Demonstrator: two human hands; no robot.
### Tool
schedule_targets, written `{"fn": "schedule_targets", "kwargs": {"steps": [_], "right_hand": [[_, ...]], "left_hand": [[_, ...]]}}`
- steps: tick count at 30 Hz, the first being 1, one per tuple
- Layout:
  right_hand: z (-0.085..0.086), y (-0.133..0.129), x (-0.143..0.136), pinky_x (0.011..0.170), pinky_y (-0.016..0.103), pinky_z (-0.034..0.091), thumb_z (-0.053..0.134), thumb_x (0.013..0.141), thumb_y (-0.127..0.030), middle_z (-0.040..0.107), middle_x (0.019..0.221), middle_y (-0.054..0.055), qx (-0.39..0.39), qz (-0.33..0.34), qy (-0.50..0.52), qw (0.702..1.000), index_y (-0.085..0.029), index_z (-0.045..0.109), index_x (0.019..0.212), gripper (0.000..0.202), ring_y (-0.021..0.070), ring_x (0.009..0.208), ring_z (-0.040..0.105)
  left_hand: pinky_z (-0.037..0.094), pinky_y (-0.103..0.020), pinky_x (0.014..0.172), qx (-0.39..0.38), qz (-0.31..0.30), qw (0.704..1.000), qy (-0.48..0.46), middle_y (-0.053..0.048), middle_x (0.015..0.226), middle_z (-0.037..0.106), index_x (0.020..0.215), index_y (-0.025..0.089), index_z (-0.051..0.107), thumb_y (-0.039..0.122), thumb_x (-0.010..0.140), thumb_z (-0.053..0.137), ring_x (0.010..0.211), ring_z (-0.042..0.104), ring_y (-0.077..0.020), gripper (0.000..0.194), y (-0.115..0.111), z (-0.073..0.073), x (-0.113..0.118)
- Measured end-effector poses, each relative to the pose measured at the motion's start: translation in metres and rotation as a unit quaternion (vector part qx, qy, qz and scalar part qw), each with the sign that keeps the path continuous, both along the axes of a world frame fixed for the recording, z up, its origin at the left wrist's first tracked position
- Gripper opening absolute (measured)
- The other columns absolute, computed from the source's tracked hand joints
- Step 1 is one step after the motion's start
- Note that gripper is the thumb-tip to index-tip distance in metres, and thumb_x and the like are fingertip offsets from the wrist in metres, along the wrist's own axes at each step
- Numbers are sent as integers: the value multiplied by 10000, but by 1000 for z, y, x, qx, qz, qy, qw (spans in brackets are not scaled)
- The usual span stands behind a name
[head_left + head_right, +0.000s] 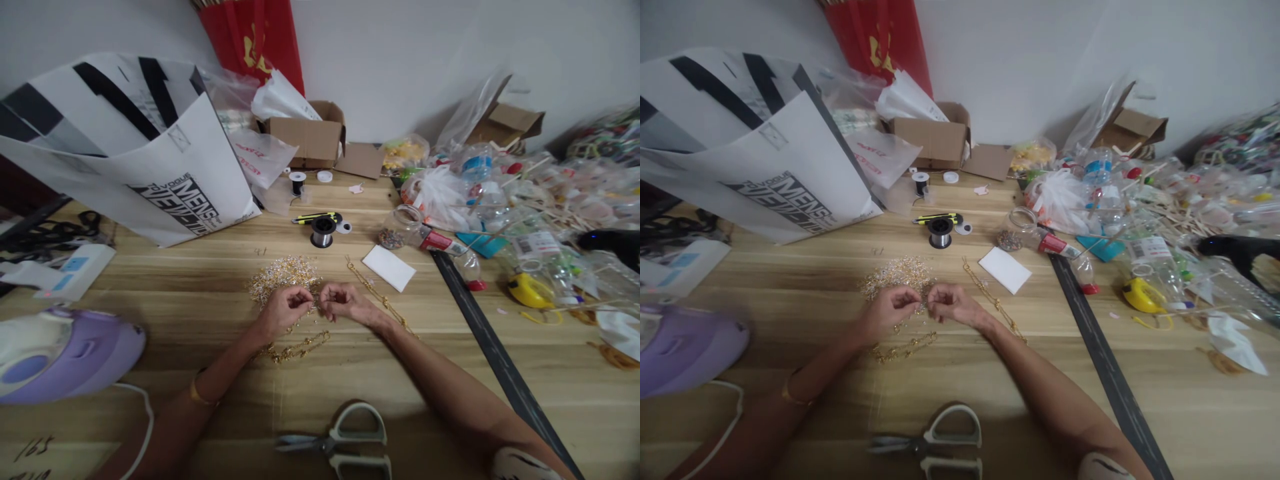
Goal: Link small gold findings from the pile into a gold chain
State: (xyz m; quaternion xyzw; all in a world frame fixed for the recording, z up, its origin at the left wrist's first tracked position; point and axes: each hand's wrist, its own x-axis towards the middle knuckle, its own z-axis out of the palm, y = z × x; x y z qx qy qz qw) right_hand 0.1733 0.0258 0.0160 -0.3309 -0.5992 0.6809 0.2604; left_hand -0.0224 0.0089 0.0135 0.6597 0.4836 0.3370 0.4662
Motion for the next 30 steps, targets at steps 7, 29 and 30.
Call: {"fn": "schedule_targets", "kwargs": {"steps": [7, 29, 30], "right_hand": [[-4, 1, 1, 494, 187, 449, 661, 750, -272, 566, 603, -29, -3, 6, -1, 1000, -147, 560, 742, 161, 67, 510, 513], [-3, 0, -1, 501, 192, 457, 649, 740, -247, 573, 607, -34, -3, 4, -5, 1000, -152, 565, 752, 127, 66, 511, 519], [-2, 0, -1, 500, 192, 456, 652, 742, -256, 573, 605, -34, -3, 4, -5, 1000, -151, 564, 752, 137, 66, 510, 519]], "left_hand": [[438, -189, 545, 8, 2, 1000, -4, -19, 645, 645, 713, 123, 640, 171, 717, 594, 568, 557, -101, 67, 1, 0, 0], [457, -191, 561, 5, -5, 1000, 0, -21, 652, 658, 720, 128, 650, 179, 722, 612, 588, 576, -108, 64, 0, 0, 1], [454, -191, 559, 7, -6, 1000, 0, -22, 654, 659, 719, 127, 653, 183, 720, 614, 587, 574, -108, 68, 0, 0, 1]]}}
